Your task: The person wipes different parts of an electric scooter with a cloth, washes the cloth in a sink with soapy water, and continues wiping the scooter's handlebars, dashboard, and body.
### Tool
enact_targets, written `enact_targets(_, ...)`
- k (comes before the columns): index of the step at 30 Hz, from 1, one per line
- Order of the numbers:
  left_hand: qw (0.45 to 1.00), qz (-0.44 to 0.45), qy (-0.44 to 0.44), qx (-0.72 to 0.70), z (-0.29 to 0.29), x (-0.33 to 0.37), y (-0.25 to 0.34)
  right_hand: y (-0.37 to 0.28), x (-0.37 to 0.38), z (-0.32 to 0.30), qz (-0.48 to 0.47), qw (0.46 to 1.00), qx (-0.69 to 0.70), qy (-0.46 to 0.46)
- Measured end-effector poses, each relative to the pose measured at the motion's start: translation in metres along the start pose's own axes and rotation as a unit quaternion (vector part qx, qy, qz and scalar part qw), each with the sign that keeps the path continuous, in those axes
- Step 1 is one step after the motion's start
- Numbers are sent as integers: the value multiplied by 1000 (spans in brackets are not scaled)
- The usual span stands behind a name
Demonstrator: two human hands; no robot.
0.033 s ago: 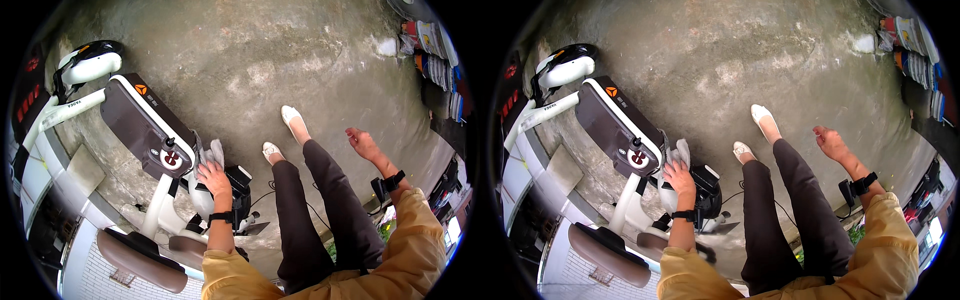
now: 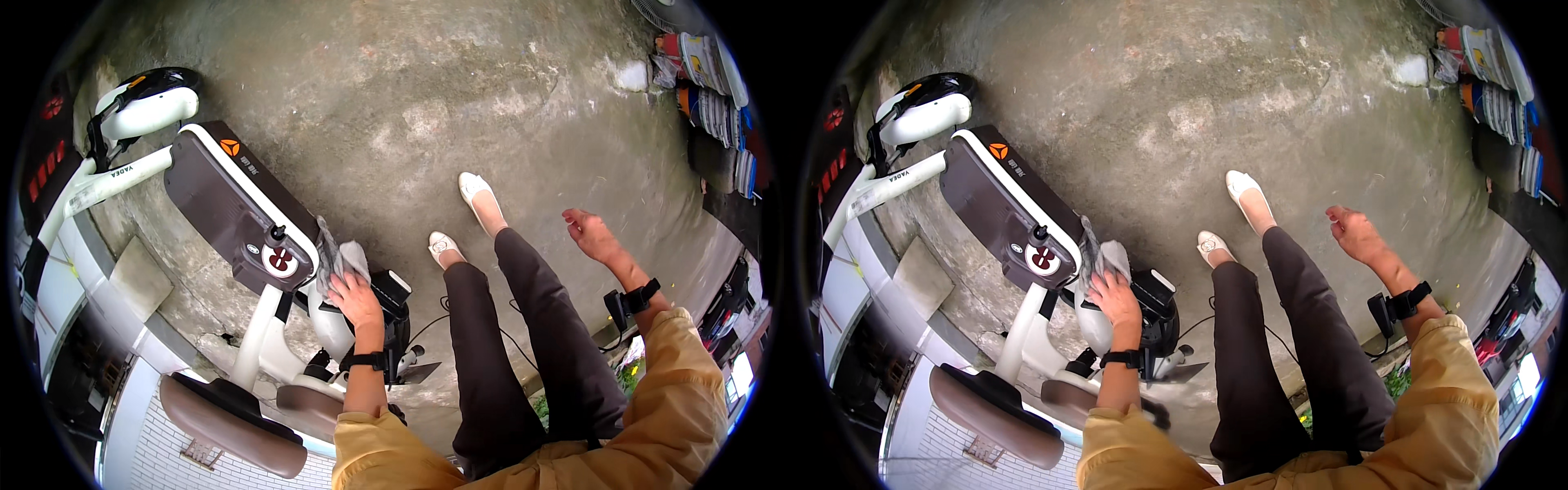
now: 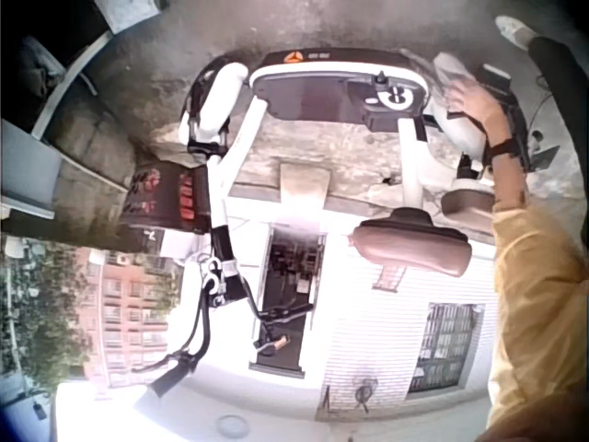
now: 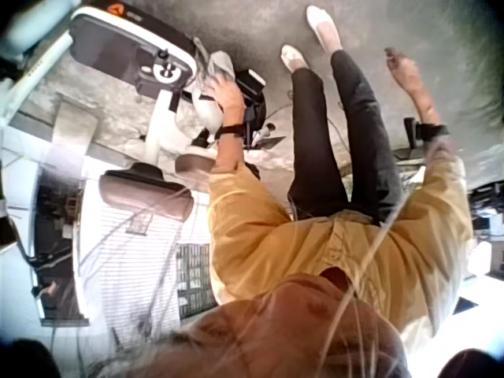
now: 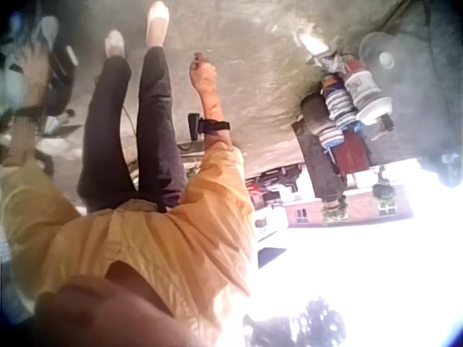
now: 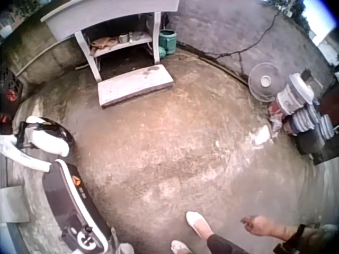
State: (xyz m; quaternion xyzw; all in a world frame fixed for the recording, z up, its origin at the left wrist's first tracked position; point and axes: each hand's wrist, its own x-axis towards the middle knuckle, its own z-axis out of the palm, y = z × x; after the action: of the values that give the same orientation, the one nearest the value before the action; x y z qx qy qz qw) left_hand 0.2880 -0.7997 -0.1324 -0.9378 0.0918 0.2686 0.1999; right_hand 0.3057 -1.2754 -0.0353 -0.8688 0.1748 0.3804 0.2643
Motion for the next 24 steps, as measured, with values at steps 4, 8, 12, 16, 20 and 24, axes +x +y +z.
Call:
enact_targets(4, 997, 28, -14, -74, 33, -86, 32, -11, 1, 3, -27, 999, 12, -12)
enact_targets(8, 971, 78, -21, -226, -14, -54, 42, 0, 0, 15, -11, 1000, 8, -25)
enact_targets(12, 975, 149, 36, -161, -42, 50, 25, 9, 0, 21, -20, 999, 33, -17)
enact_targets(16, 898, 179, -396, 69, -12, 97, 44, 18, 2, 15, 2, 999, 36, -16)
enact_targets(20, 862, 173, -464, 112, 54, 91, 107, 44, 1, 15, 23, 999, 14, -18)
enact_targets(24, 793, 285, -490, 223, 95, 59, 157, 58, 4, 14, 37, 999, 5, -16)
